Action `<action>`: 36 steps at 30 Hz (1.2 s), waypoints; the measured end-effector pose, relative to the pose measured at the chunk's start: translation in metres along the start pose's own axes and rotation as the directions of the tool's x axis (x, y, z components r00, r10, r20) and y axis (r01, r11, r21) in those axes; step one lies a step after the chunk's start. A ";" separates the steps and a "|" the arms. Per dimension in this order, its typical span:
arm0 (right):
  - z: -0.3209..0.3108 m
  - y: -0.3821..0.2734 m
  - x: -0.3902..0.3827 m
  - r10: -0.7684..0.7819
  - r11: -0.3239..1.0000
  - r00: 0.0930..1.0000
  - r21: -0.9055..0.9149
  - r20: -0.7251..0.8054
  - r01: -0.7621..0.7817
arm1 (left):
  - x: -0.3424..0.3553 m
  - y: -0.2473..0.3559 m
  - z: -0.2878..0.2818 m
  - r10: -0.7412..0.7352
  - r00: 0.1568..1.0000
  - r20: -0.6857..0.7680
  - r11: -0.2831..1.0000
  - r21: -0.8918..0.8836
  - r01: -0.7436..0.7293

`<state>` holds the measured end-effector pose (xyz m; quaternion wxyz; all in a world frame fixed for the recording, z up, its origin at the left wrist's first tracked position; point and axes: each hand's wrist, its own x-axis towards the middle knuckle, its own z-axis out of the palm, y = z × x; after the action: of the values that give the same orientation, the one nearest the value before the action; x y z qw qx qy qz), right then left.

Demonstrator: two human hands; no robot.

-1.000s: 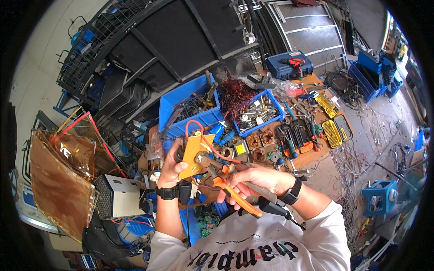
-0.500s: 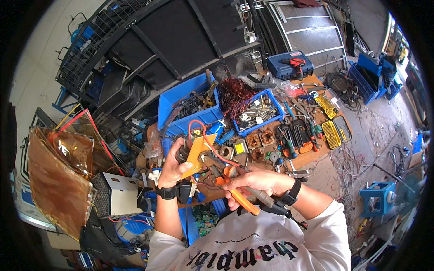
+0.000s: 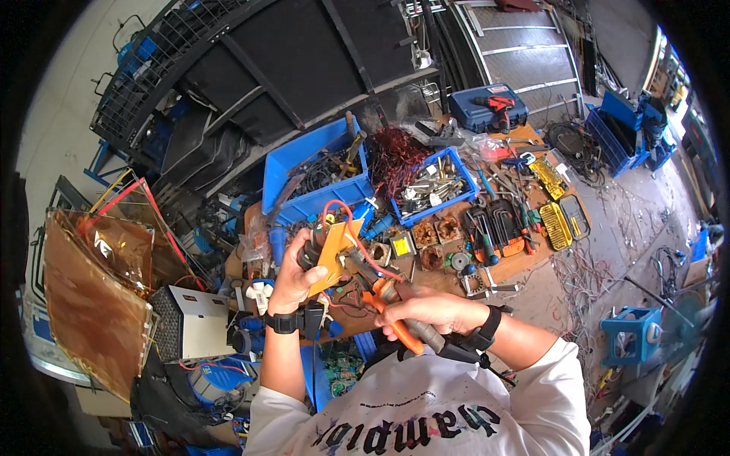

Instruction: The person uses pliers to strip the insulation from wires attached to a yellow rectangular component. They then peel a white adhesive strip off the component and place it on the workbench. Finally, the person picks up a small black electrical component with attached wires and uses pliers to strip the wire ends.

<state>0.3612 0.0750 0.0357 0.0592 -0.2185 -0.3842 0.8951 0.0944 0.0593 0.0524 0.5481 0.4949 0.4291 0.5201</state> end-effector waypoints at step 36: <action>0.027 0.025 0.004 -0.123 0.950 0.960 -0.308 -0.252 0.040 | -0.012 -0.008 -0.002 0.032 0.997 -0.067 0.995 -0.088 -0.038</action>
<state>0.3468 0.0403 0.0327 0.1139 -0.3280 -0.5128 0.7851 0.0926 0.0480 0.0440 0.5460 0.4601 0.4143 0.5644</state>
